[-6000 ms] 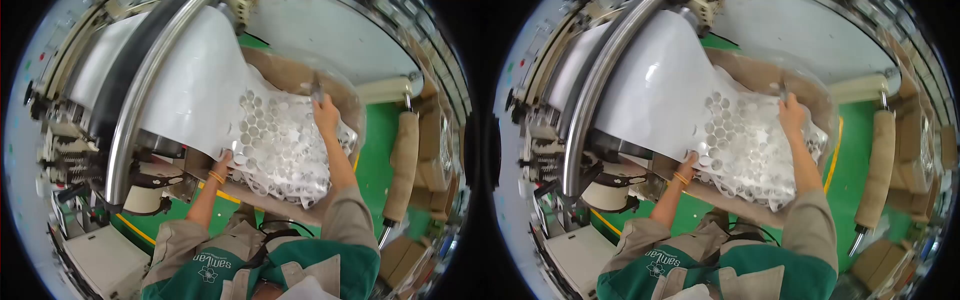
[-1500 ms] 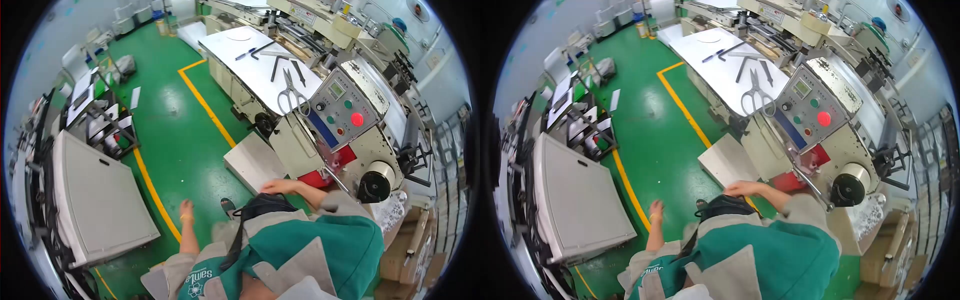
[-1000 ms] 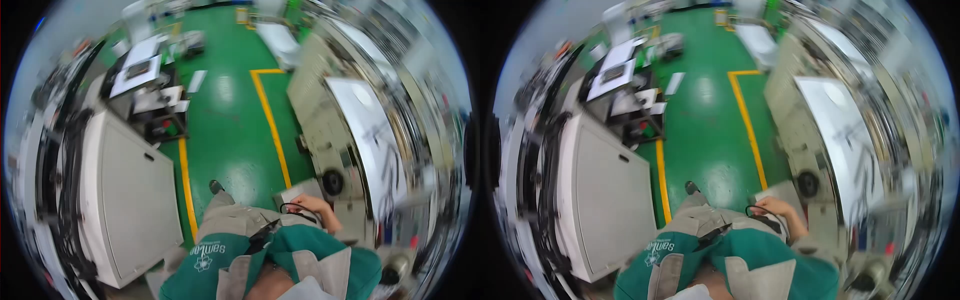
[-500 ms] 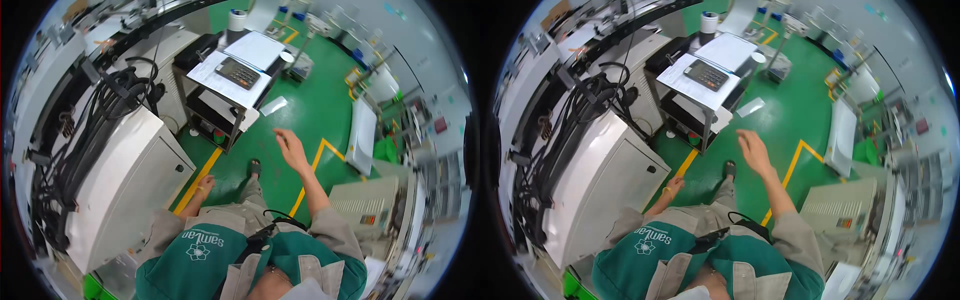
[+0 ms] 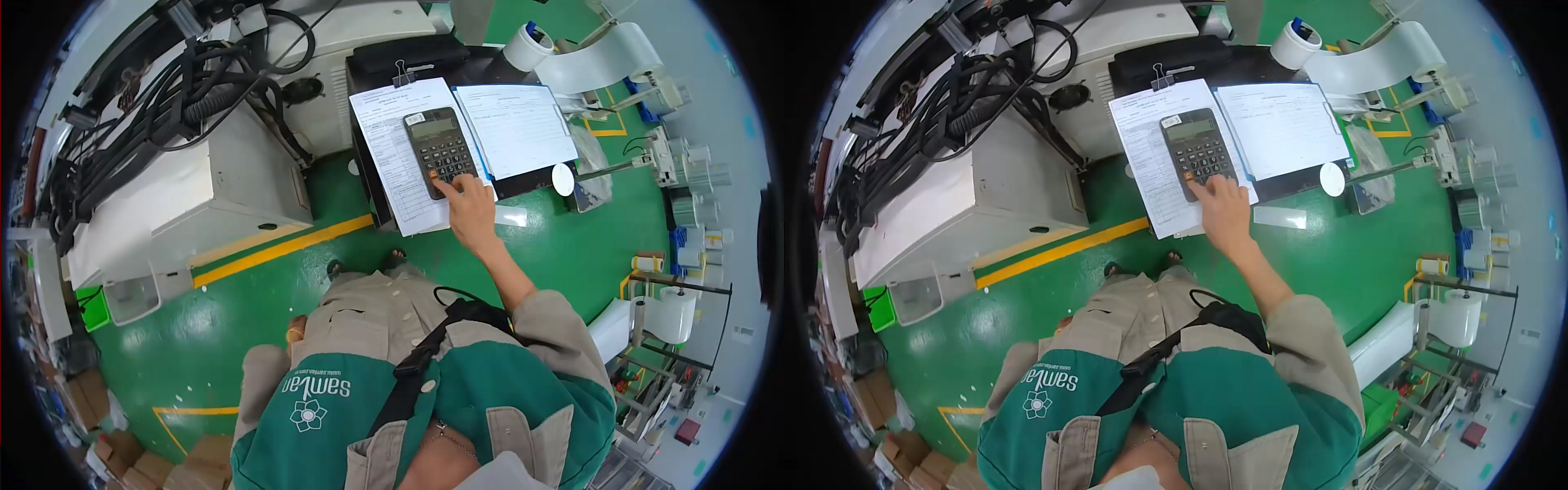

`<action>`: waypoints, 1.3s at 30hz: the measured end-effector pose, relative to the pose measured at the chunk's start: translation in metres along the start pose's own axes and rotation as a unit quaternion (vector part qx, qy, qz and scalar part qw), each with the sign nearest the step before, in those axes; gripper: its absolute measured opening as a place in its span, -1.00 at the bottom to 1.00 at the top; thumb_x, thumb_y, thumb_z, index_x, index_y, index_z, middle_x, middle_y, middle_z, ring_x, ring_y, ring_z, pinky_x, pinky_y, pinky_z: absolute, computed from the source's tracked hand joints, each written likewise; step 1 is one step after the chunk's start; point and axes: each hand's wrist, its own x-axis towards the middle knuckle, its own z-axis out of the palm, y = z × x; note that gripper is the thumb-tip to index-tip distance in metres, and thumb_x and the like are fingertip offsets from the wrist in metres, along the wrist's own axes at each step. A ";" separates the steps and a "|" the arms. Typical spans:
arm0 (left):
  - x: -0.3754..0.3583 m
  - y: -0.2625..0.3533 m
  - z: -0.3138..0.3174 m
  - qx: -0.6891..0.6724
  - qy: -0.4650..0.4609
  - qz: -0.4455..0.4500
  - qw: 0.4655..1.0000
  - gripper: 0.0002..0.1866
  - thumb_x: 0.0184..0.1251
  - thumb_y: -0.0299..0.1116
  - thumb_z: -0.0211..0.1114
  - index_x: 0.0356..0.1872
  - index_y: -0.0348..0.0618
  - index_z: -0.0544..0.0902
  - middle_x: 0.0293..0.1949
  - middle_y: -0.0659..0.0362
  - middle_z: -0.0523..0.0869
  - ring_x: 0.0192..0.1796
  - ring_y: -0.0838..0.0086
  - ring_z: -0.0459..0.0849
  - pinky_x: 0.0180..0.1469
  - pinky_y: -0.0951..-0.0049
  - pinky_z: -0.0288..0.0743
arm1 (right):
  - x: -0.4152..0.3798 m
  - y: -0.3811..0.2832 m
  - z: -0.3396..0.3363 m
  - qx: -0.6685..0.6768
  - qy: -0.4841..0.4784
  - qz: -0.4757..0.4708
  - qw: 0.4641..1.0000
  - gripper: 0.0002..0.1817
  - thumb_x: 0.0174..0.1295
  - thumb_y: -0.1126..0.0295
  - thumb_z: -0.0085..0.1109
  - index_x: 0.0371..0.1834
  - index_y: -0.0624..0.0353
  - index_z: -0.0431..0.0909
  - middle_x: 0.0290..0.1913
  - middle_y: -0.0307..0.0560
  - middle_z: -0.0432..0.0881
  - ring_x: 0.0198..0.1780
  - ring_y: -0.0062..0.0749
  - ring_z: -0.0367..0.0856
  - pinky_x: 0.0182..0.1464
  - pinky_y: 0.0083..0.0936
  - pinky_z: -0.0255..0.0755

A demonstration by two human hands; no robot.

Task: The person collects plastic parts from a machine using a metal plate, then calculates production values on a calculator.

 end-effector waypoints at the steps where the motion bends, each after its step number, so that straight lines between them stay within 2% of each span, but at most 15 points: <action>1: -0.011 -0.006 0.011 -0.009 -0.004 -0.004 1.000 -0.65 0.04 -0.29 0.18 -0.14 -0.23 0.54 -0.26 0.09 0.63 -0.24 0.44 0.60 -0.21 0.51 0.46 | -0.001 0.005 -0.005 0.026 0.004 0.021 0.999 -0.61 -0.06 0.56 0.00 -0.12 -0.06 0.54 -0.35 -0.20 0.40 -0.32 -0.35 0.37 -0.31 -0.42 0.16; 5: -0.034 -0.020 0.042 -0.037 -0.013 -0.008 0.999 -0.64 0.03 -0.28 0.19 -0.14 -0.24 0.55 -0.25 0.07 0.64 -0.23 0.43 0.60 -0.19 0.50 0.46 | -0.019 0.043 -0.004 0.030 0.038 0.089 0.995 -0.62 -0.02 0.55 0.03 -0.09 -0.03 0.53 -0.36 -0.22 0.41 -0.33 -0.38 0.36 -0.36 -0.42 0.13; 12: -0.033 -0.009 0.069 -0.098 -0.004 0.010 0.995 -0.63 0.00 -0.27 0.21 -0.15 -0.25 0.57 -0.24 0.04 0.64 -0.21 0.39 0.60 -0.15 0.47 0.47 | -0.016 0.044 0.003 0.001 0.009 0.055 0.998 -0.62 -0.01 0.52 0.06 -0.08 -0.09 0.53 -0.47 -0.26 0.33 -0.39 -0.40 0.33 -0.40 -0.43 0.10; 15: -0.039 0.010 0.077 -0.222 -0.041 -0.008 0.974 -0.63 -0.02 -0.25 0.22 -0.18 -0.26 0.59 -0.24 0.03 0.64 -0.18 0.38 0.60 -0.12 0.46 0.46 | -0.011 0.043 0.002 -0.020 -0.004 0.052 0.998 -0.62 -0.02 0.51 0.06 -0.08 -0.09 0.54 -0.48 -0.26 0.32 -0.38 -0.41 0.34 -0.38 -0.43 0.10; 18: -0.028 0.013 0.082 -0.027 -0.013 0.075 0.997 -0.63 -0.02 -0.23 0.24 -0.20 -0.27 0.60 -0.24 0.04 0.65 -0.17 0.37 0.60 -0.09 0.45 0.45 | -0.002 0.040 0.000 0.015 0.017 0.045 0.999 -0.62 -0.03 0.52 0.06 -0.10 -0.08 0.55 -0.49 -0.25 0.33 -0.37 -0.41 0.35 -0.38 -0.44 0.10; 20: -0.011 -0.003 0.091 -0.060 -0.021 0.083 0.995 -0.62 -0.03 -0.22 0.25 -0.19 -0.25 0.60 -0.25 0.04 0.65 -0.18 0.36 0.60 -0.09 0.45 0.45 | 0.006 0.033 0.002 0.020 0.023 0.037 0.999 -0.61 -0.03 0.52 0.06 -0.08 -0.08 0.53 -0.49 -0.26 0.32 -0.39 -0.41 0.35 -0.40 -0.43 0.09; 23: -0.055 0.034 0.085 -0.066 -0.023 0.097 0.993 -0.61 -0.03 -0.19 0.27 -0.19 -0.23 0.61 -0.24 0.04 0.65 -0.18 0.35 0.60 -0.08 0.45 0.44 | 0.014 0.024 0.007 0.017 0.015 0.018 1.000 -0.59 -0.04 0.52 0.06 -0.06 -0.09 0.53 -0.50 -0.26 0.31 -0.41 -0.41 0.34 -0.41 -0.44 0.08; 26: -0.053 0.029 0.079 -0.042 -0.025 0.092 0.995 -0.61 -0.01 -0.19 0.27 -0.18 -0.24 0.61 -0.24 0.05 0.65 -0.18 0.37 0.60 -0.08 0.45 0.44 | 0.018 0.025 0.021 0.010 0.008 0.001 1.000 -0.60 -0.04 0.52 0.06 -0.07 -0.09 0.53 -0.51 -0.26 0.29 -0.43 -0.42 0.34 -0.42 -0.44 0.07; 28: -0.048 0.016 0.080 -0.033 -0.024 0.090 0.995 -0.61 -0.01 -0.19 0.27 -0.18 -0.24 0.61 -0.23 0.05 0.65 -0.17 0.37 0.60 -0.07 0.45 0.44 | 0.020 0.025 0.018 0.009 -0.004 -0.001 1.000 -0.61 -0.04 0.53 0.05 -0.08 -0.08 0.54 -0.50 -0.24 0.32 -0.43 -0.40 0.36 -0.41 -0.43 0.10; 32: -0.003 -0.041 0.098 -0.073 -0.025 0.068 0.995 -0.62 0.00 -0.20 0.28 -0.19 -0.24 0.61 -0.25 0.06 0.66 -0.20 0.40 0.60 -0.10 0.47 0.46 | 0.012 0.043 0.009 0.073 0.034 0.080 0.994 -0.63 0.00 0.53 0.02 -0.09 -0.06 0.54 -0.46 -0.18 0.39 -0.43 -0.35 0.40 -0.38 -0.41 0.19; 34: -0.002 -0.043 0.102 -0.101 -0.024 0.054 0.993 -0.63 -0.01 -0.21 0.29 -0.20 -0.25 0.61 -0.26 0.07 0.66 -0.23 0.42 0.61 -0.11 0.48 0.46 | 0.007 0.051 0.006 0.068 0.040 0.073 0.994 -0.64 0.01 0.53 0.02 -0.09 -0.05 0.54 -0.47 -0.16 0.38 -0.44 -0.35 0.39 -0.39 -0.41 0.19; 35: -0.001 -0.043 0.102 -0.117 -0.021 0.049 0.992 -0.64 -0.01 -0.22 0.30 -0.21 -0.25 0.61 -0.27 0.08 0.66 -0.24 0.44 0.61 -0.12 0.49 0.47 | 0.006 0.054 0.007 0.066 0.038 0.073 0.994 -0.64 0.02 0.53 0.02 -0.09 -0.05 0.54 -0.48 -0.16 0.37 -0.44 -0.35 0.39 -0.39 -0.40 0.18; 37: -0.002 -0.035 0.097 -0.040 -0.020 0.052 0.998 -0.65 -0.02 -0.24 0.29 -0.22 -0.25 0.62 -0.28 0.09 0.66 -0.25 0.44 0.61 -0.12 0.51 0.46 | 0.007 0.057 0.009 0.056 0.041 0.059 0.996 -0.62 0.03 0.51 0.02 -0.06 -0.10 0.52 -0.49 -0.18 0.35 -0.45 -0.36 0.37 -0.42 -0.40 0.17; 39: -0.024 -0.007 0.096 -0.067 -0.010 0.054 0.996 -0.64 -0.02 -0.24 0.28 -0.21 -0.25 0.61 -0.29 0.09 0.67 -0.25 0.44 0.61 -0.12 0.51 0.46 | 0.011 0.054 0.011 0.039 0.042 0.043 0.997 -0.61 0.03 0.51 0.02 -0.04 -0.13 0.51 -0.50 -0.20 0.34 -0.46 -0.37 0.36 -0.44 -0.40 0.16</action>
